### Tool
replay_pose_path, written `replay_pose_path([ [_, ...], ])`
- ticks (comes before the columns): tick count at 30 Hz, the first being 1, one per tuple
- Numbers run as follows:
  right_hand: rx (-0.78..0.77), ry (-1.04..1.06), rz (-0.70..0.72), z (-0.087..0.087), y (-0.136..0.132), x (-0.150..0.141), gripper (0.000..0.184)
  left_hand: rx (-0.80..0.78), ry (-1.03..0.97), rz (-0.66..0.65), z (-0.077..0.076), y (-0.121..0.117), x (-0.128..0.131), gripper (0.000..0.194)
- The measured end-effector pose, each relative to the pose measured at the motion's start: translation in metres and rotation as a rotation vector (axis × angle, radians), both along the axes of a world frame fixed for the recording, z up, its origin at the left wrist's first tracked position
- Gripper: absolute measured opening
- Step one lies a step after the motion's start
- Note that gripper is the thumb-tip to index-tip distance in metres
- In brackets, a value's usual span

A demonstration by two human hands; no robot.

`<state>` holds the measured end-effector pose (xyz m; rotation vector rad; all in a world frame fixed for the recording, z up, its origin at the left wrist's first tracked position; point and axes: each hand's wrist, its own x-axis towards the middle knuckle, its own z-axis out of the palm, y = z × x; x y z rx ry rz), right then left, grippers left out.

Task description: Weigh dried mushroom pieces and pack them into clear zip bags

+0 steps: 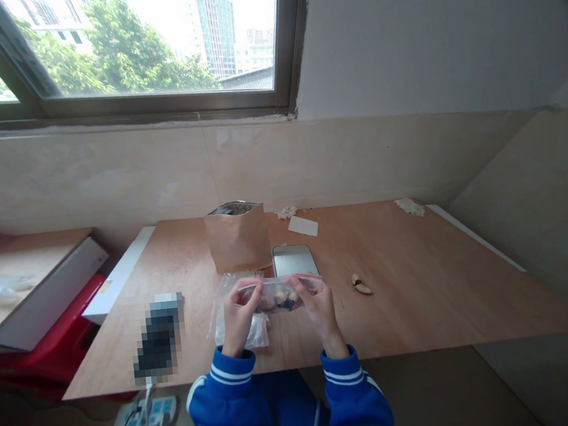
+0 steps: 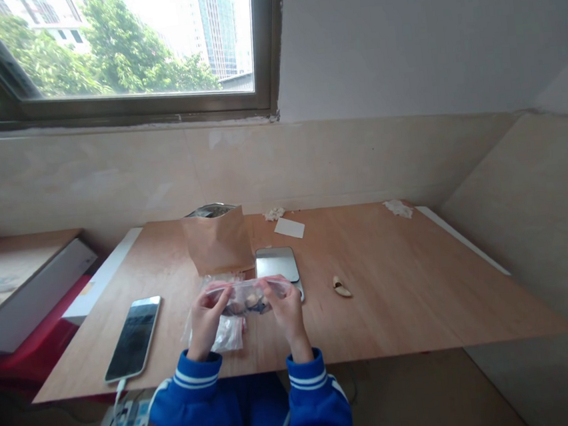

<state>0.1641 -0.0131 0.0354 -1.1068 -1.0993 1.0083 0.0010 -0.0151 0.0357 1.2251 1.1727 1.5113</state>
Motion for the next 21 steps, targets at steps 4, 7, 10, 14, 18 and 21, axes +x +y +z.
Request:
replay_pose_path([
  [4,0.013,0.026,-0.006,0.0005,-0.0017,0.0004,0.029,0.02,0.061,0.059,0.0057,-0.0005,-0.0001,0.023],
  [7,-0.003,0.075,0.022,0.0025,-0.0023,0.0015,0.029,0.027,0.039,0.048,0.0066,-0.0009,0.001,0.024],
  [10,-0.038,0.088,0.082,0.0055,-0.0028,0.0024,0.029,0.019,-0.016,0.001,0.0057,-0.0014,0.0025,0.025],
  [14,-0.006,0.011,0.121,0.0085,-0.004,0.0012,0.026,-0.012,-0.024,-0.062,0.0058,-0.0018,0.0027,0.023],
  [18,0.051,0.003,0.077,0.0053,-0.0045,-0.0029,0.021,-0.006,-0.011,-0.082,0.0069,-0.0025,0.0028,0.022],
  [21,0.045,0.01,0.049,0.0012,-0.0044,-0.0055,0.02,-0.022,-0.001,-0.072,0.0057,-0.003,0.0048,0.022],
])
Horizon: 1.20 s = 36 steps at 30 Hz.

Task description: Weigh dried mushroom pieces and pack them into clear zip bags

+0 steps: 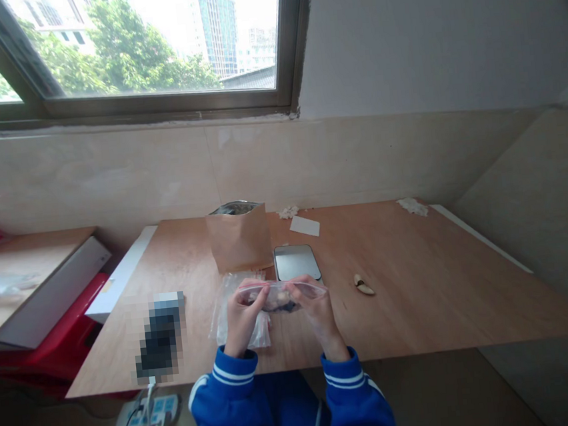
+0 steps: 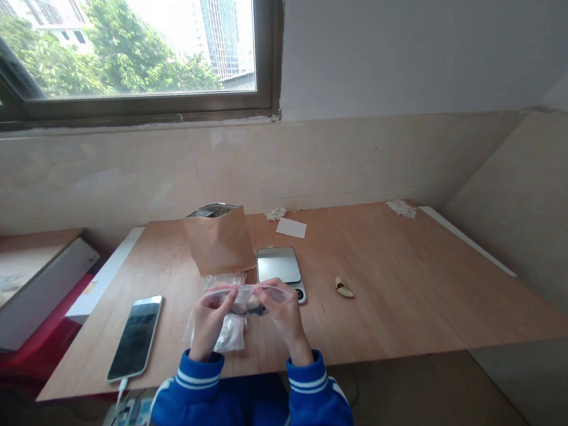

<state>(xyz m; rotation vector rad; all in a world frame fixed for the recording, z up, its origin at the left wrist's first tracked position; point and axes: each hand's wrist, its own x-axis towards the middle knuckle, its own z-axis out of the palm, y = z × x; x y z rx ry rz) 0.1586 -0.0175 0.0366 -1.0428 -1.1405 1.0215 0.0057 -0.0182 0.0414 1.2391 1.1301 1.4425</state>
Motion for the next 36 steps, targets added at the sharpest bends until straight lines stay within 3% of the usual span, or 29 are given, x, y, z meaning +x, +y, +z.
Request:
replay_pose_path([
  [4,-0.03,0.001,-0.01,0.001,0.0,-0.001,0.023,-0.002,-0.025,0.05,-0.003,0.0,0.002,0.024],
  [12,-0.013,-0.022,0.13,0.0,0.003,-0.003,0.022,0.045,0.08,-0.052,-0.004,0.0,-0.002,0.02],
  [18,0.043,-0.02,0.039,-0.006,0.004,-0.01,0.016,0.132,0.156,0.005,0.0,-0.001,0.003,0.017],
  [26,0.111,-0.038,-0.086,-0.004,0.005,-0.022,0.018,0.117,0.19,0.065,-0.005,0.002,0.011,0.019],
  [36,0.119,-0.042,-0.117,0.002,0.012,-0.019,0.021,0.11,0.153,0.113,0.002,0.012,0.015,0.02],
])
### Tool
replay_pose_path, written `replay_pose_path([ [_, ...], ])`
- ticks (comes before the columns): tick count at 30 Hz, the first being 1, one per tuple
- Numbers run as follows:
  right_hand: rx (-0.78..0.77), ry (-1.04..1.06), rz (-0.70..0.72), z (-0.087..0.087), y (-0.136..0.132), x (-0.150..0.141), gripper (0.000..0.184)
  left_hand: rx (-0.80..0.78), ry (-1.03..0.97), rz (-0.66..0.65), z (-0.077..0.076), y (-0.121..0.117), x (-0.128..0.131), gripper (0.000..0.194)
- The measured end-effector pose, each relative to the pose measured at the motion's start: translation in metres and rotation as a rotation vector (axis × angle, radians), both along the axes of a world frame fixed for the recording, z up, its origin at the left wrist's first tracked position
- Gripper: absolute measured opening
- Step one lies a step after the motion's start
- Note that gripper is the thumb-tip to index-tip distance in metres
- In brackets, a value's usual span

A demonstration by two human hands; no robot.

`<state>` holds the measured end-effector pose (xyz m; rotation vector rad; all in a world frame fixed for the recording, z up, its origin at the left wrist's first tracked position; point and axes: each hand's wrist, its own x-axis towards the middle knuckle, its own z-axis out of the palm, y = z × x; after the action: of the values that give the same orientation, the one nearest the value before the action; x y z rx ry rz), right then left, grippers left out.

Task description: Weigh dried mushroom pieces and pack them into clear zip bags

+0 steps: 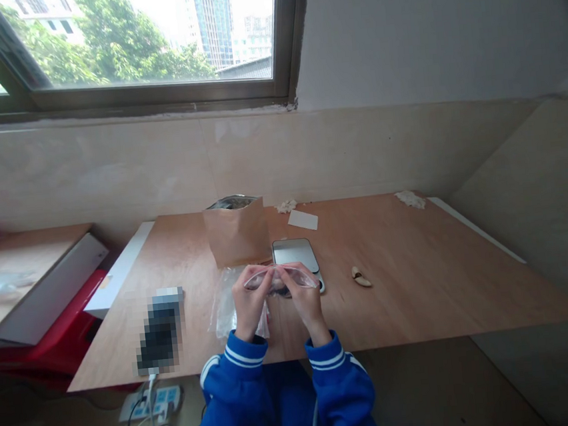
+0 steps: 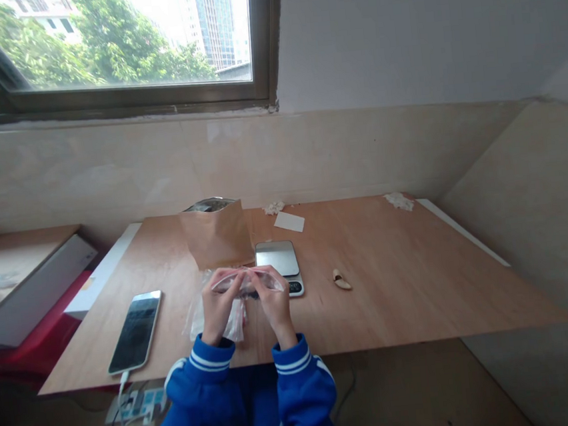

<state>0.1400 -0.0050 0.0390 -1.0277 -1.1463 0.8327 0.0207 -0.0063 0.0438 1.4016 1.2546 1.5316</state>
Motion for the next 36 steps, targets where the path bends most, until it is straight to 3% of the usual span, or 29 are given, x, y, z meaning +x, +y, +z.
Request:
replay_pose_path([
  [6,-0.048,-0.003,0.022,-0.002,0.011,0.005,0.026,-0.152,-0.188,-0.036,-0.005,0.01,-0.005,0.032],
  [9,-0.094,0.02,0.007,-0.006,0.015,0.005,0.03,-0.214,-0.277,0.02,-0.007,0.014,-0.004,0.038],
  [14,-0.213,0.1,0.048,-0.011,0.019,0.012,0.049,-0.196,-0.259,0.114,-0.01,0.018,-0.005,0.044],
  [22,-0.184,0.025,-0.107,-0.02,0.029,0.025,0.061,-0.276,-0.288,0.154,-0.014,0.025,-0.002,0.05],
  [27,-0.152,-0.096,-0.183,-0.024,0.037,0.037,0.063,-0.326,-0.327,0.028,-0.013,0.029,0.008,0.052],
  [31,-0.178,-0.222,-0.266,-0.027,0.058,0.085,0.065,-0.338,-0.312,-0.09,-0.017,0.026,0.007,0.053],
  [34,-0.227,-0.362,-0.526,-0.033,0.091,0.149,0.068,-0.348,-0.286,-0.073,-0.024,0.022,-0.003,0.055],
  [36,-0.307,-0.499,-0.604,-0.039,0.117,0.192,0.068,-0.354,-0.27,-0.054,-0.028,0.02,-0.01,0.055],
])
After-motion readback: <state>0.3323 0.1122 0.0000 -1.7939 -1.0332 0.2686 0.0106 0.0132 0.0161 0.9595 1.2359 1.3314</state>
